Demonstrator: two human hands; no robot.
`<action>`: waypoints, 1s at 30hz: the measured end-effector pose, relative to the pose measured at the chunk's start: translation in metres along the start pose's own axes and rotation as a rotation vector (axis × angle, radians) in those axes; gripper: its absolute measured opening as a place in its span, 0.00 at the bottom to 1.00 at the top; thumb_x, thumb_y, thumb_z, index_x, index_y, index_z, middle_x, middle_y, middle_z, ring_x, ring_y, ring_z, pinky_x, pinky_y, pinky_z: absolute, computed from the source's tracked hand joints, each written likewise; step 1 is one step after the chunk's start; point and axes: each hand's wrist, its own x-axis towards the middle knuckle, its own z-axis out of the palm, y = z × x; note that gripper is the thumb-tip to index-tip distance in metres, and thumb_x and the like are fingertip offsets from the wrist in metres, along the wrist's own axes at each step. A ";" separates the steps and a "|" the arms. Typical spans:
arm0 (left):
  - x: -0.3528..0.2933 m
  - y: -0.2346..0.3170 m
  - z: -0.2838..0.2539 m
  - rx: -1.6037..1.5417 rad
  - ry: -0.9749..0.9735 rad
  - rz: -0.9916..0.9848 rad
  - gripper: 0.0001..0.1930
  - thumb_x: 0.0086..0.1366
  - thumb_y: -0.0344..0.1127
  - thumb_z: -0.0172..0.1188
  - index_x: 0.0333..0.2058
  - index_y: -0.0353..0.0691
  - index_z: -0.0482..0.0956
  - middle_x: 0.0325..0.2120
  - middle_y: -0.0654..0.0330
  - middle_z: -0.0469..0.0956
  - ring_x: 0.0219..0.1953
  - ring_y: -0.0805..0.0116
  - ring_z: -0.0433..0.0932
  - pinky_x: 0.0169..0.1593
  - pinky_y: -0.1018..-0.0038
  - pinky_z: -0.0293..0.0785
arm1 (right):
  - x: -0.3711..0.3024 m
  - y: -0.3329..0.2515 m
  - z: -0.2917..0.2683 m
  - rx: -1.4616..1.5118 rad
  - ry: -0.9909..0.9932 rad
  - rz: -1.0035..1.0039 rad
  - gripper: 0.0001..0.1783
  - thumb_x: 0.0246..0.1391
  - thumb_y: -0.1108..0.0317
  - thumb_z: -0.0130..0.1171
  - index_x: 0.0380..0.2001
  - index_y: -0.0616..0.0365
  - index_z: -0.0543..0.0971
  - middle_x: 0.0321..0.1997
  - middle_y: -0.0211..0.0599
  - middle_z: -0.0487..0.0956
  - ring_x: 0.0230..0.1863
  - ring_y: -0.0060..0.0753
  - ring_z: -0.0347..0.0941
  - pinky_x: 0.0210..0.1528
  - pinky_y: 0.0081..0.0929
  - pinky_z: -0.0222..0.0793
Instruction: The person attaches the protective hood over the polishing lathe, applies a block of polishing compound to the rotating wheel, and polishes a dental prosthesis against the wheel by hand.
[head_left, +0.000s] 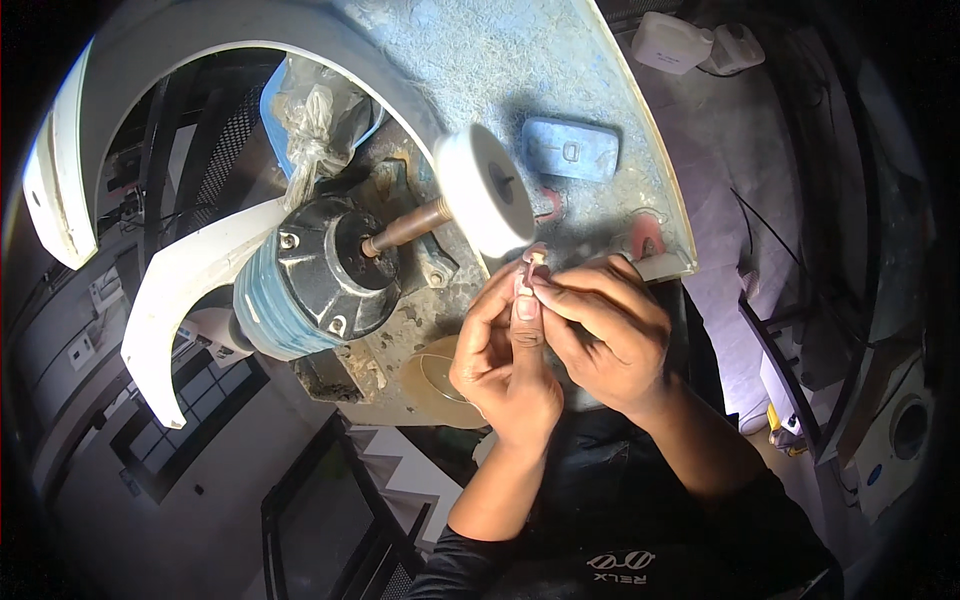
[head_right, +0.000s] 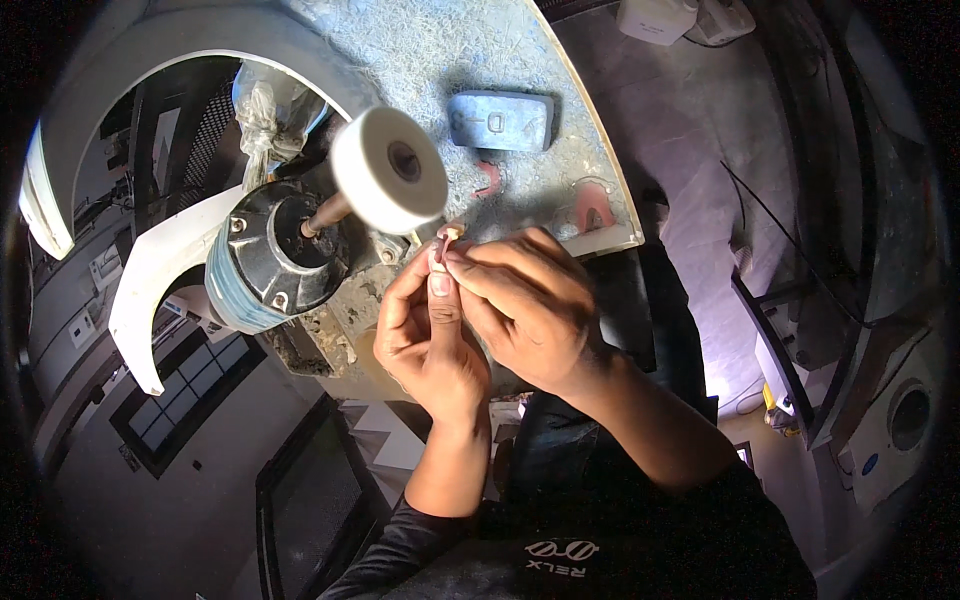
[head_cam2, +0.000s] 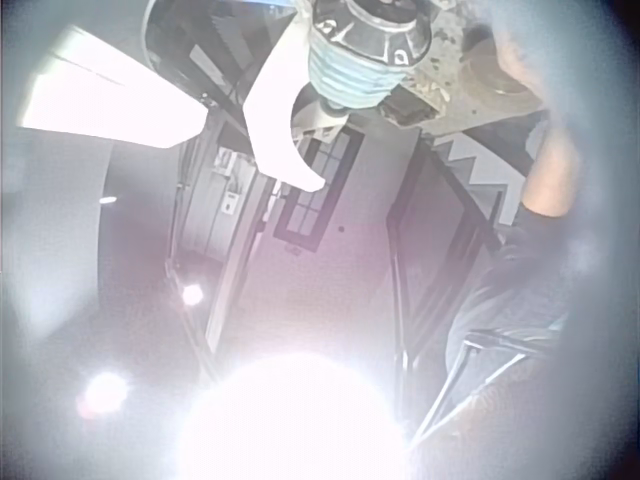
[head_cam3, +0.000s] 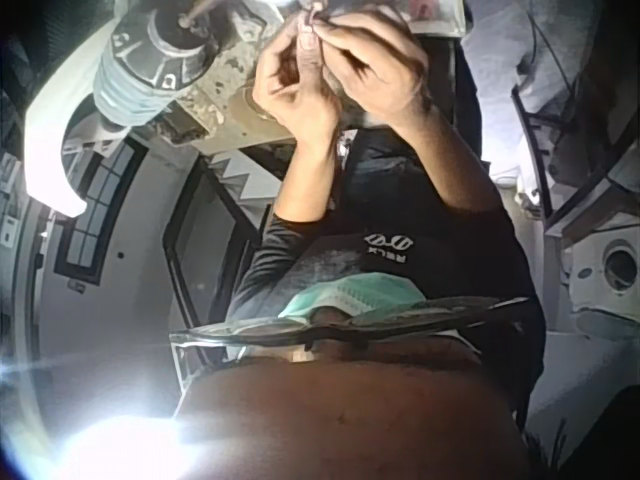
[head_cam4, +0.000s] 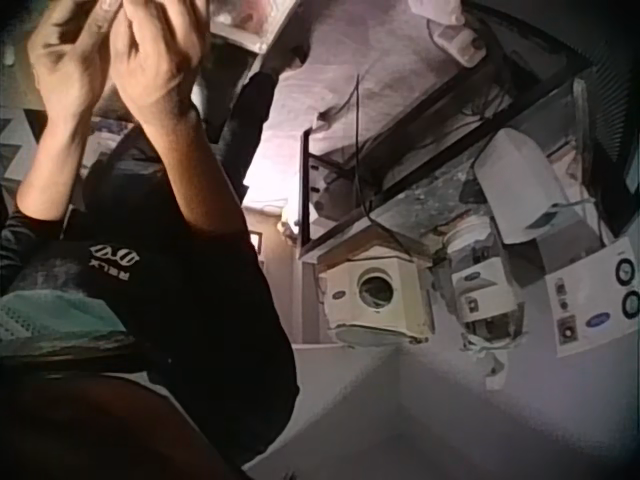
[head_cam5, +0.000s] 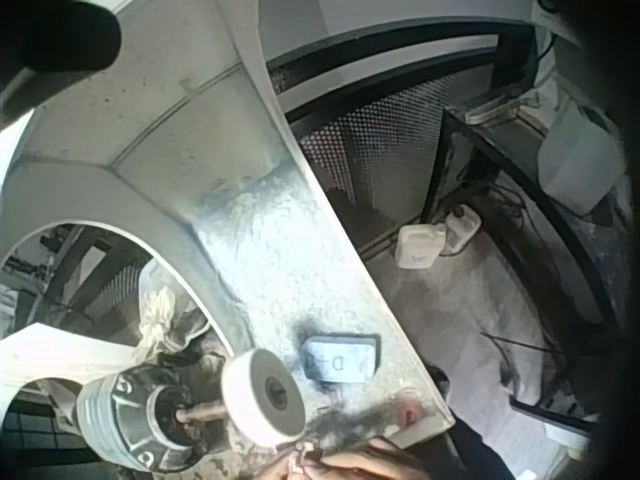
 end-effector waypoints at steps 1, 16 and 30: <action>0.002 -0.003 -0.003 0.000 0.001 -0.001 0.09 0.66 0.21 0.54 0.44 0.26 0.76 0.44 0.47 0.78 0.46 0.67 0.77 0.51 0.74 0.73 | 0.001 0.000 -0.003 0.000 -0.001 0.000 0.12 0.44 0.79 0.65 0.36 0.63 0.81 0.31 0.39 0.80 0.29 0.37 0.75 0.33 0.30 0.69; 0.020 -0.009 -0.015 -0.256 -0.123 -0.129 0.08 0.67 0.25 0.53 0.44 0.29 0.71 0.38 0.55 0.77 0.40 0.72 0.76 0.47 0.75 0.73 | 0.024 0.007 -0.016 -0.058 -0.155 0.023 0.12 0.47 0.74 0.67 0.36 0.64 0.79 0.35 0.40 0.79 0.34 0.38 0.77 0.34 0.29 0.73; 0.032 -0.007 -0.006 -0.518 -0.056 -0.278 0.05 0.67 0.27 0.53 0.39 0.32 0.73 0.36 0.52 0.79 0.38 0.65 0.79 0.44 0.70 0.77 | 0.026 0.016 -0.014 0.060 -0.219 0.148 0.11 0.51 0.72 0.63 0.38 0.67 0.78 0.35 0.45 0.80 0.34 0.41 0.79 0.35 0.31 0.74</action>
